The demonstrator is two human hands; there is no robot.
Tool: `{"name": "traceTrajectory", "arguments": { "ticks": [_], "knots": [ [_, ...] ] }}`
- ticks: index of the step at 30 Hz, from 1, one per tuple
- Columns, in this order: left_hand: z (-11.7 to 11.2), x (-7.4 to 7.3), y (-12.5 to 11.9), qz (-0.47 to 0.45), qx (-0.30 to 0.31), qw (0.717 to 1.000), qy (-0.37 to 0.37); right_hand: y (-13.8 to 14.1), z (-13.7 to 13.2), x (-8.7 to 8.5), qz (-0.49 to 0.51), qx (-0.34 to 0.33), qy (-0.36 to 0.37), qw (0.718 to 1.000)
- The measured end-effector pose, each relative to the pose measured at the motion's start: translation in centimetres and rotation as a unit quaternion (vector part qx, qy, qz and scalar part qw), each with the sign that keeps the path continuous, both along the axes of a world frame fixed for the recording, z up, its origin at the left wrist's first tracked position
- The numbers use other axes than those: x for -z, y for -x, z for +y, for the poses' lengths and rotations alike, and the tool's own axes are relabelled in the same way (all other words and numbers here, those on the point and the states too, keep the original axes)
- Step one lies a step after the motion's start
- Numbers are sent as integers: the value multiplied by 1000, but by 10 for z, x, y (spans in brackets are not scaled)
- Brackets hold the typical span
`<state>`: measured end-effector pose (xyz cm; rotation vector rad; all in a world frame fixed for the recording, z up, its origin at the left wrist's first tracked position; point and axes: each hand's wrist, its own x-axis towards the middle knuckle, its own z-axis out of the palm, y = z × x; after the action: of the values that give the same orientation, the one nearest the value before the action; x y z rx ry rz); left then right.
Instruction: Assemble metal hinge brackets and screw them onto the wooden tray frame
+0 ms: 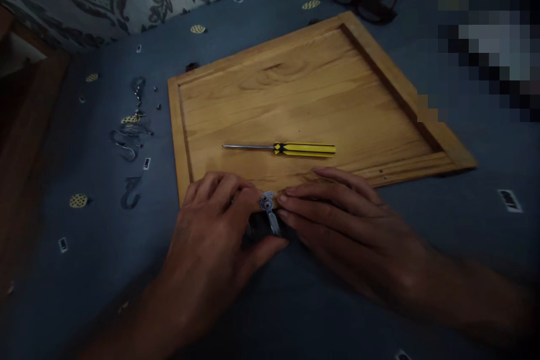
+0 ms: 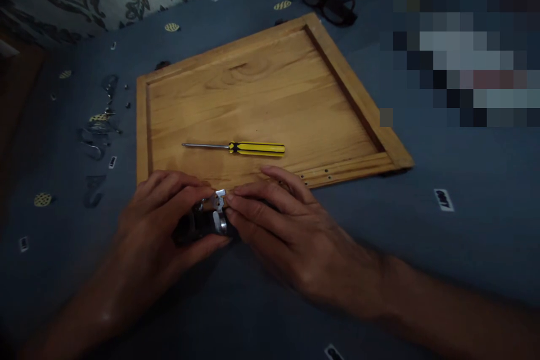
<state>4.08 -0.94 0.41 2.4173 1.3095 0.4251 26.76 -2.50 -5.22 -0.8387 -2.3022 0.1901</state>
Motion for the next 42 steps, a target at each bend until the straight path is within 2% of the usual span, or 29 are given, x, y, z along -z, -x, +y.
{"name": "traceTrajectory", "arguments": {
  "ticks": [3,8,14,30,42],
  "knots": [
    [-1,0,0,3,-3,1000,-10,2,0,-1,11,7,-14,1000],
    [-1,0,1,6,-5,1000,-21,3,-1,0,7,12,7,1000],
    [0,0,0,10,-2,1000,-20,1,1,0,3,1,-13,1000],
    [0,-3,0,22,9,999,-23,-1,3,-1,-31,-33,-7,999],
    [0,-3,1,30,12,999,-25,0,5,-5,-38,-27,-10,999]
  ]
}}
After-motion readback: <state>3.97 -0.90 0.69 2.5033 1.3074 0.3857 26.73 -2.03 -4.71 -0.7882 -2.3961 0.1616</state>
